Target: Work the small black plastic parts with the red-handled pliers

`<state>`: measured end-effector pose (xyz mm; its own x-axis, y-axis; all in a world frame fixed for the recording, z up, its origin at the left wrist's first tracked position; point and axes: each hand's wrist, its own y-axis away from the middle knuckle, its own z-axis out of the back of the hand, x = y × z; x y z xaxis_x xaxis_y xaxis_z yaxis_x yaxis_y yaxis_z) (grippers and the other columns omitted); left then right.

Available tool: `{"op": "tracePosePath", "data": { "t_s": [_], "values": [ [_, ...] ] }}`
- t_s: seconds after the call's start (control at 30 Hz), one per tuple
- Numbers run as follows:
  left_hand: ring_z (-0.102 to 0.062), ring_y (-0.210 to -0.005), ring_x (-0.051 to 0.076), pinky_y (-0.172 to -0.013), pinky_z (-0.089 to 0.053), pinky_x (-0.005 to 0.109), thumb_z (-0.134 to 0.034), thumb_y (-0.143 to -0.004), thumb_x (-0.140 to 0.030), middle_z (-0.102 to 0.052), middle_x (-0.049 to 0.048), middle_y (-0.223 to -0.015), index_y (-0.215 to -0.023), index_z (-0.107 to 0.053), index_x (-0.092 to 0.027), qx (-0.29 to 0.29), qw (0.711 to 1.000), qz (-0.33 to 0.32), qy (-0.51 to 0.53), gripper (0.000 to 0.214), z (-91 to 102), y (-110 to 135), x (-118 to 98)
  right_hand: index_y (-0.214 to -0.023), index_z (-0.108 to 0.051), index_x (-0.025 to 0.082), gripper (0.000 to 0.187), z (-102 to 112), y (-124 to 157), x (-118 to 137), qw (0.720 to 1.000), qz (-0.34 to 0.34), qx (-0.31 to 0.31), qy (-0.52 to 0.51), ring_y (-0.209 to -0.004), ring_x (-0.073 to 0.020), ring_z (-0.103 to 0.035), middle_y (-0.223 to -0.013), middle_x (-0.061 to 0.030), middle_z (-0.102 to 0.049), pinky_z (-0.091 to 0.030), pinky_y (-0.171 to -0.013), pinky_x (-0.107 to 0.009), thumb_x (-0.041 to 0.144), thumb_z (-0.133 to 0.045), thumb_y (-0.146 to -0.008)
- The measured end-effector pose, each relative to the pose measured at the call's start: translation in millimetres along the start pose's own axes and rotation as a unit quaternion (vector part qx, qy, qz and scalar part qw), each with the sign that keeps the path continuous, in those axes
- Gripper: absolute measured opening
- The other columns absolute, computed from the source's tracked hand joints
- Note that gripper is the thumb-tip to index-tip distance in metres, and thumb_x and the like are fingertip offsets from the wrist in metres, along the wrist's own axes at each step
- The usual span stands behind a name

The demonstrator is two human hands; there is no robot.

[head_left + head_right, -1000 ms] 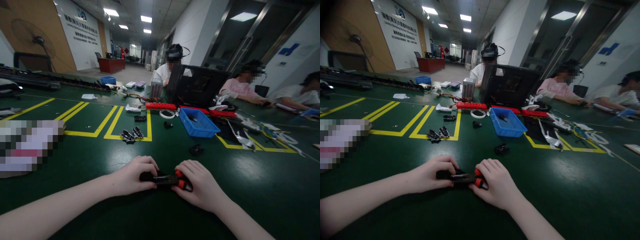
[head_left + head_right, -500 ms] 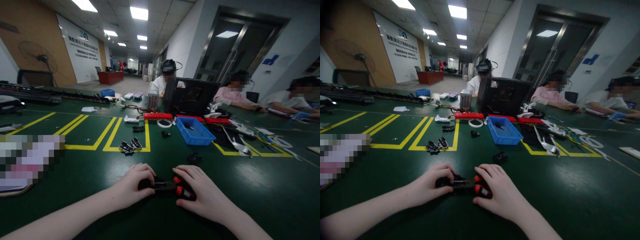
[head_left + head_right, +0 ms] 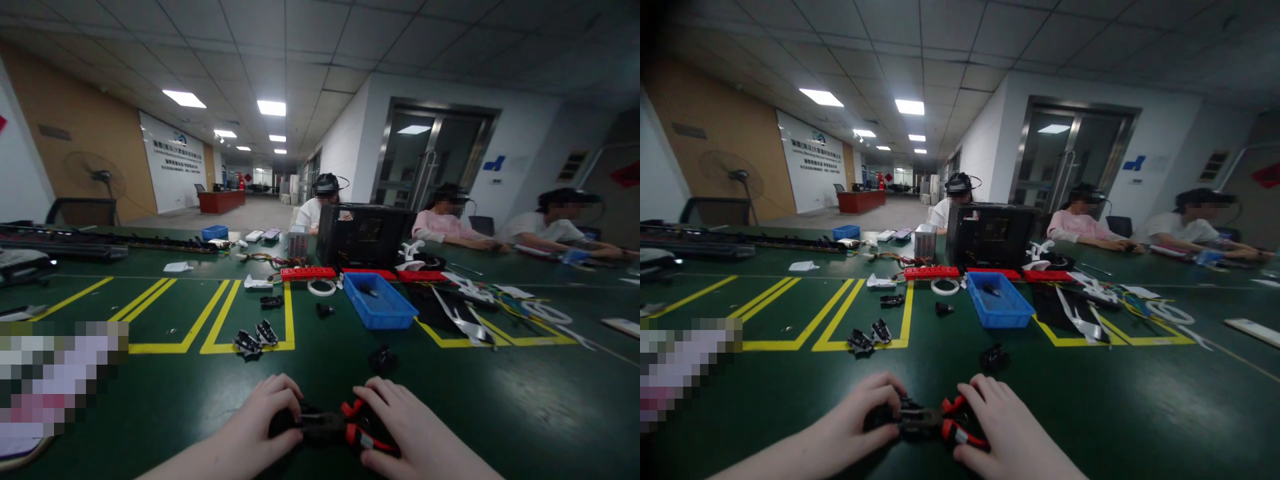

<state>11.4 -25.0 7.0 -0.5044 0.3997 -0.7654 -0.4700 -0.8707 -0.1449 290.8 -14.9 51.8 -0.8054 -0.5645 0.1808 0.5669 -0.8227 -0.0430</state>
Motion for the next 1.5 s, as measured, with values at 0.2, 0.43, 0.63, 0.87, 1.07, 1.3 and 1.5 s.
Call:
{"op": "tracePosePath", "data": {
  "t_s": [0.2, 0.43, 0.63, 0.87, 1.07, 1.3, 1.5],
  "values": [
    [-0.056, -0.105, 0.022, -0.094, -0.043, 0.038, -0.065, -0.08, -0.01, -0.061, 0.0045, -0.111, -0.089, -0.059, -0.019, -0.01, 1.0, -0.01, -0.002, 0.014, -1.6, -1, 0, -0.135, -0.057, 0.017, 0.056, 1, -2, 1, 1.0, 0.016, -0.016, 0.021, -0.121, -0.0334, -0.059, -0.134, -0.0176, -0.058, -0.049, -0.102, -0.052, 0.034, -0.064, -0.081],
    [-0.054, -0.109, 0.024, -0.097, -0.042, 0.039, -0.068, -0.079, -0.014, -0.059, 0.0045, -0.114, -0.089, -0.063, -0.02, 0.006, 1.0, 0.004, 0.003, 0.013, 2.3, 0, -1, -0.119, -0.064, 0.018, 0.055, 0, -5, -1, 0.998, 0.014, -0.061, 0.028, -0.107, -0.0284, -0.065, -0.119, -0.0133, -0.064, -0.055, -0.092, -0.042, 0.029, -0.074, -0.067],
    [-0.054, -0.109, 0.025, -0.097, -0.042, 0.041, -0.066, -0.079, -0.012, -0.06, 0.0042, -0.113, -0.091, -0.063, -0.02, 0.02, 1.0, 0.006, -0.022, 0.014, 4.7, 0, -5, -0.115, -0.065, 0.019, 0.058, -15, -8, -16, 0.987, 0.075, -0.136, 0.047, -0.103, -0.029, -0.065, -0.116, -0.013, -0.065, -0.055, -0.089, -0.044, 0.037, -0.08, -0.063],
    [-0.054, -0.109, 0.022, -0.096, -0.043, 0.038, -0.054, -0.085, -0.006, -0.059, 0.0038, -0.114, -0.094, -0.061, -0.021, 0.017, 1.0, -0.008, -0.025, 0.019, 4.2, 1, -3, -0.115, -0.062, 0.018, 0.059, -30, -15, -30, 0.956, 0.146, -0.251, 0.037, -0.096, -0.0266, -0.066, -0.107, -0.0102, -0.07, -0.048, -0.094, -0.047, 0.038, -0.079, -0.063],
    [-0.053, -0.109, 0.022, -0.097, -0.043, 0.039, -0.053, -0.087, -0.007, -0.058, 0.0035, -0.115, -0.094, -0.062, -0.022, 0.023, 0.999, 0.006, -0.035, 0.018, 4.0, 2, -5, -0.117, -0.06, 0.021, 0.055, -38, -17, -34, 0.932, 0.152, -0.327, 0.027, -0.105, -0.0267, -0.064, -0.105, -0.0062, -0.071, -0.031, -0.11, -0.048, 0.045, -0.074, -0.069],
    [-0.053, -0.109, 0.023, -0.099, -0.042, 0.04, -0.056, -0.089, -0.015, -0.059, 0.0044, -0.112, -0.092, -0.064, -0.021, 0.021, 0.999, 0.018, -0.021, 0.01, 3.1, 1, -1, -0.117, -0.061, 0.02, 0.055, -38, -19, -34, 0.924, 0.191, -0.323, 0.072, -0.113, -0.0261, -0.062, -0.108, -0.0053, -0.073, -0.026, -0.112, -0.043, 0.052, -0.07, -0.073],
    [-0.053, -0.107, 0.023, -0.097, -0.043, 0.039, -0.057, -0.09, -0.018, -0.059, 0.0048, -0.111, -0.091, -0.065, -0.021, 0.03, 0.999, 0.022, -0.034, 0.009, 5.3, 2, -3, -0.115, -0.062, 0.019, 0.053, -40, -18, -32, 0.929, 0.194, -0.308, 0.06, -0.112, -0.027, -0.062, -0.103, -0.0067, -0.073, -0.03, -0.111, -0.045, 0.051, -0.069, -0.073]
  ]
}}
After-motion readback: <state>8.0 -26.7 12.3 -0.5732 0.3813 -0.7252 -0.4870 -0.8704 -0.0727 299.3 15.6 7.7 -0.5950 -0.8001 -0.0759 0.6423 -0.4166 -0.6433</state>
